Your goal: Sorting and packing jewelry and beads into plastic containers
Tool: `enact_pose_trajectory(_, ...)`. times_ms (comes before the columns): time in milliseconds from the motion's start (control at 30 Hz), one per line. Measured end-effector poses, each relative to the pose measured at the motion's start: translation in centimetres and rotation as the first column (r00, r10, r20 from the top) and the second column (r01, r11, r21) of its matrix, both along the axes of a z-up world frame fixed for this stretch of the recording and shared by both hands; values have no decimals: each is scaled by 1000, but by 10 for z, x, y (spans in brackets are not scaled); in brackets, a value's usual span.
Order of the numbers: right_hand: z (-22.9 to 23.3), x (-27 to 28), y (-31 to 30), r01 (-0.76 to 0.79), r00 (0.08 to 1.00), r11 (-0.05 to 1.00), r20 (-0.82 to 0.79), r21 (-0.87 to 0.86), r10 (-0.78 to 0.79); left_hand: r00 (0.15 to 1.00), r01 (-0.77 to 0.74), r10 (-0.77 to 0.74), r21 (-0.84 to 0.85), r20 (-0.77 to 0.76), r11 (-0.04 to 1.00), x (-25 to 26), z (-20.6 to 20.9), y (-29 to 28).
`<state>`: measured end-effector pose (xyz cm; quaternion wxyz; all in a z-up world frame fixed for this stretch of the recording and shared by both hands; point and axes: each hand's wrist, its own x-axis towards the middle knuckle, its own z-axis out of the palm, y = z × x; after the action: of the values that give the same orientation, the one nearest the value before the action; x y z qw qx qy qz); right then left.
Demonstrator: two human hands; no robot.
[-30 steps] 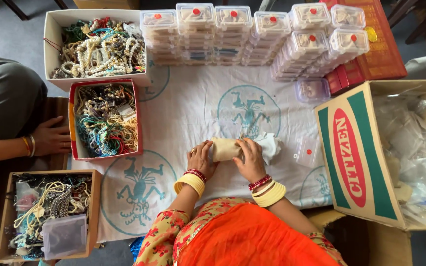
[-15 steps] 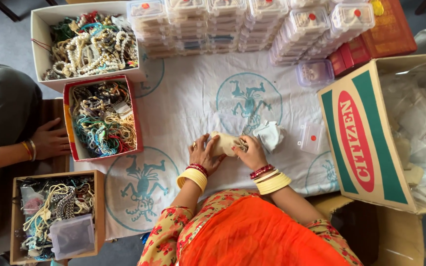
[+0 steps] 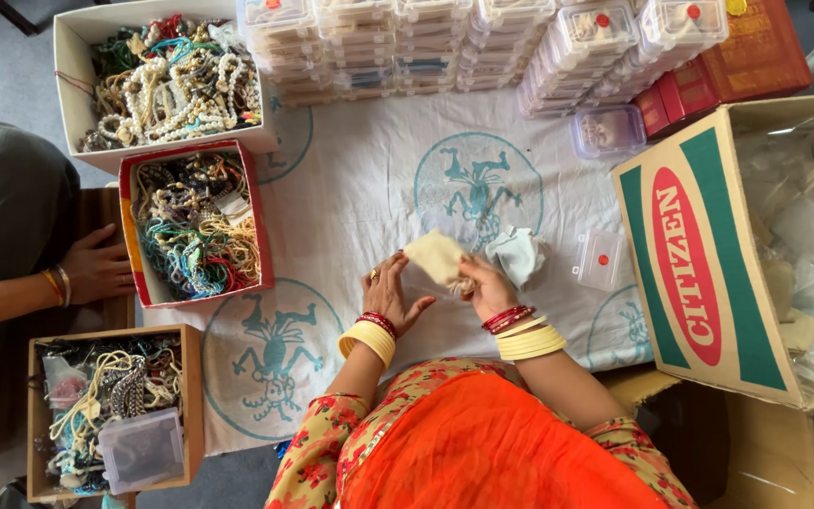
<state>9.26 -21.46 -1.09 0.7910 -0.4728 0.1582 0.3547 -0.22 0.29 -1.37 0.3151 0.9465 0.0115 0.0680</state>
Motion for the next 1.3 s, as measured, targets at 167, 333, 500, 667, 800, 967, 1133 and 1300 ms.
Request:
enact_pose_trajectory(167,-31,-5,5,-105,983,991,143,-78,115,996,-20,20,1,83,1000,-4,-7,3)
enact_pose_trajectory(333,-46,-19,21,2,973,993,230,-118,25,993,-90,97,-109,65,990,0,-3,-14)
enact_pose_trajectory(500,-35,-19,22,-24,945,968,311,-251,104,938,-345,342,-210,-52,915,9,-19,-26)
enact_pose_trajectory(667,-31,-22,18,-24,941,992,333,-128,66,956,-284,262,-197,-131,938,11,-23,-17)
enact_pose_trajectory(800,30,-29,31,-13,857,973,499,-229,129,978,-191,171,-180,-123,965,6,-41,-12)
enact_pose_trajectory(967,61,-23,29,-18,515,870,741,-493,431,973,-194,155,-247,-169,949,6,-43,-12)
enact_pose_trajectory(1133,29,-22,23,52,299,735,713,-676,634,975,-173,136,-219,-177,960,5,-41,-9)
enact_pose_trajectory(1300,29,-14,20,-25,397,629,570,-777,719,986,-112,78,-238,-148,965,6,-23,-5)
